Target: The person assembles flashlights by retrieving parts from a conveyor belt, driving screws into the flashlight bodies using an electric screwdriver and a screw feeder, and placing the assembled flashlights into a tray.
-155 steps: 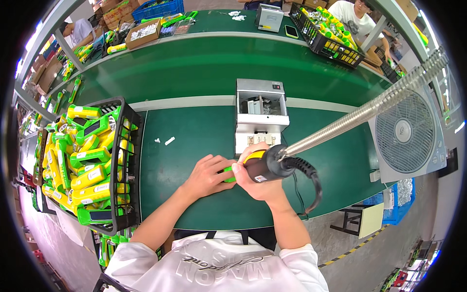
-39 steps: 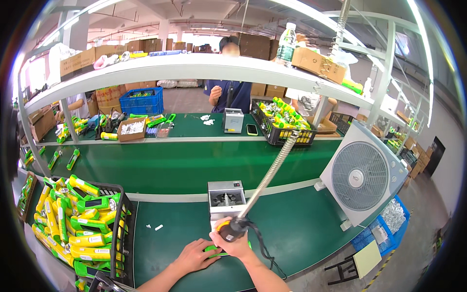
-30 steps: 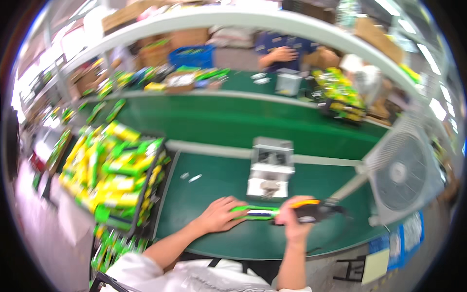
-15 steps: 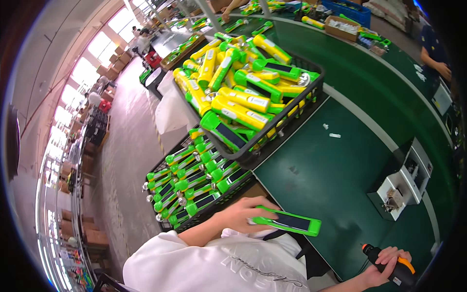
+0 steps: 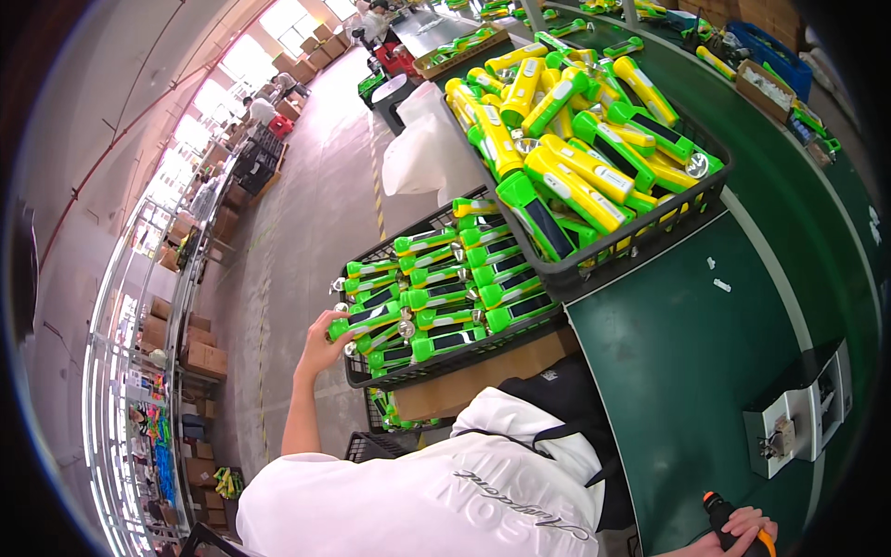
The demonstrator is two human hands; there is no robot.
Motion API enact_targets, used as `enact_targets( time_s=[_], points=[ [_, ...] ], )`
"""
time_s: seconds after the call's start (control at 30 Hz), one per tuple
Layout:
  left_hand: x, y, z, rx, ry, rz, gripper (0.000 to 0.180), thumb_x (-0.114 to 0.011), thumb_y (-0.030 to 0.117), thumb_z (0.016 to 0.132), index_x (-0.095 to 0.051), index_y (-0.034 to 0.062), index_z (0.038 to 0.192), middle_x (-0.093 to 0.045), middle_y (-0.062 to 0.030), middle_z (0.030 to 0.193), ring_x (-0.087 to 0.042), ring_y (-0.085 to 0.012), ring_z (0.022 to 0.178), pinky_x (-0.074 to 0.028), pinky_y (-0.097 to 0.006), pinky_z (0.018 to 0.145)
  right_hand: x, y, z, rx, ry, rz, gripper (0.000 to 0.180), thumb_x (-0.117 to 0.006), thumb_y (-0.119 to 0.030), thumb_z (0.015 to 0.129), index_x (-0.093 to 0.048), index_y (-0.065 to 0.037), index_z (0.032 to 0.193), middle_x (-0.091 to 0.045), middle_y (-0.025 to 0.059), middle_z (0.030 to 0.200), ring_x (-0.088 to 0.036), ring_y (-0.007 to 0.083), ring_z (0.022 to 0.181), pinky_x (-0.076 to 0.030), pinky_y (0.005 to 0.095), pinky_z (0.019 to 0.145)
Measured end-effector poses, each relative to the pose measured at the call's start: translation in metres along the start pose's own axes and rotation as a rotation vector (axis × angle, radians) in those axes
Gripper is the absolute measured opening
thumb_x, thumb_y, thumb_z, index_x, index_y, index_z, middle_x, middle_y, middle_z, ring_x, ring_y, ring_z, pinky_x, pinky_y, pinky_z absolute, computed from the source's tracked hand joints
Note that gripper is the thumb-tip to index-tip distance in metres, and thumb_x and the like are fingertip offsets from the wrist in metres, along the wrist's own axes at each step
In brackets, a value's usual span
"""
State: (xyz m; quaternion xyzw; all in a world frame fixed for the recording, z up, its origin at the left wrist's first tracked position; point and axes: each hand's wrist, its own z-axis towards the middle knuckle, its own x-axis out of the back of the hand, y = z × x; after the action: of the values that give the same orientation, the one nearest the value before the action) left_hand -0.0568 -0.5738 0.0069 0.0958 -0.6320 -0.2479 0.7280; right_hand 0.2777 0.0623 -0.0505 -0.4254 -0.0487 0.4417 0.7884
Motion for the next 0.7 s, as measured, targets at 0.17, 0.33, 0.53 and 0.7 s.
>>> enact_targets(
  time_s=[0.17, 0.33, 0.53, 0.7],
  points=[
    [0.008, -0.048, -0.030, 0.072, -0.197, 0.046, 0.035, -0.078, 0.014, 0.079, -0.065, 0.0047, 0.111, -0.066, -0.0144, 0.106, -0.065, -0.0310, 0.100, -0.051, -0.039, 0.086, -0.014, 0.013, 0.001, 0.160, 0.096, -0.054, 0.023, -0.056, -0.015, 0.097, -0.046, -0.006, 0.116, -0.055, 0.0106, 0.083, -0.055, 0.0251, 0.070, -0.045, 0.0368, 0.062],
    [-0.039, -0.067, -0.024, -0.024, -0.325, 0.098, 0.042, -0.075, 0.025, 0.083, -0.061, 0.0085, 0.119, -0.063, -0.0158, 0.118, -0.060, -0.0367, 0.111, -0.048, -0.044, 0.093, -0.027, -0.020, 0.005, -0.134, 0.120, -0.454, 0.016, -0.047, -0.016, 0.102, -0.050, -0.001, 0.109, -0.052, 0.0102, 0.077, -0.047, 0.0196, 0.062, -0.043, 0.0340, 0.059],
    [-0.067, -0.094, -0.051, -0.160, -0.340, 0.640, 0.050, -0.076, 0.033, 0.079, -0.060, 0.0142, 0.123, -0.066, -0.0069, 0.116, -0.056, -0.0271, 0.117, -0.040, -0.046, 0.095, -0.056, -0.005, 0.003, -0.032, 0.435, -0.268, 0.024, -0.058, -0.006, 0.089, -0.044, -0.001, 0.108, -0.044, 0.0025, 0.062, -0.042, 0.0108, 0.051, -0.038, 0.0251, 0.056],
    [-0.072, -0.047, -0.012, -0.243, -0.287, 0.598, 0.036, -0.076, 0.029, 0.081, -0.067, 0.0105, 0.111, -0.068, -0.0091, 0.107, -0.060, -0.0277, 0.108, -0.042, -0.045, 0.090, -0.047, -0.009, -0.007, 0.002, 0.492, -0.320, 0.027, -0.061, -0.008, 0.088, -0.044, -0.001, 0.109, -0.047, 0.0028, 0.064, -0.042, 0.0114, 0.048, -0.041, 0.0252, 0.053]
  ],
)
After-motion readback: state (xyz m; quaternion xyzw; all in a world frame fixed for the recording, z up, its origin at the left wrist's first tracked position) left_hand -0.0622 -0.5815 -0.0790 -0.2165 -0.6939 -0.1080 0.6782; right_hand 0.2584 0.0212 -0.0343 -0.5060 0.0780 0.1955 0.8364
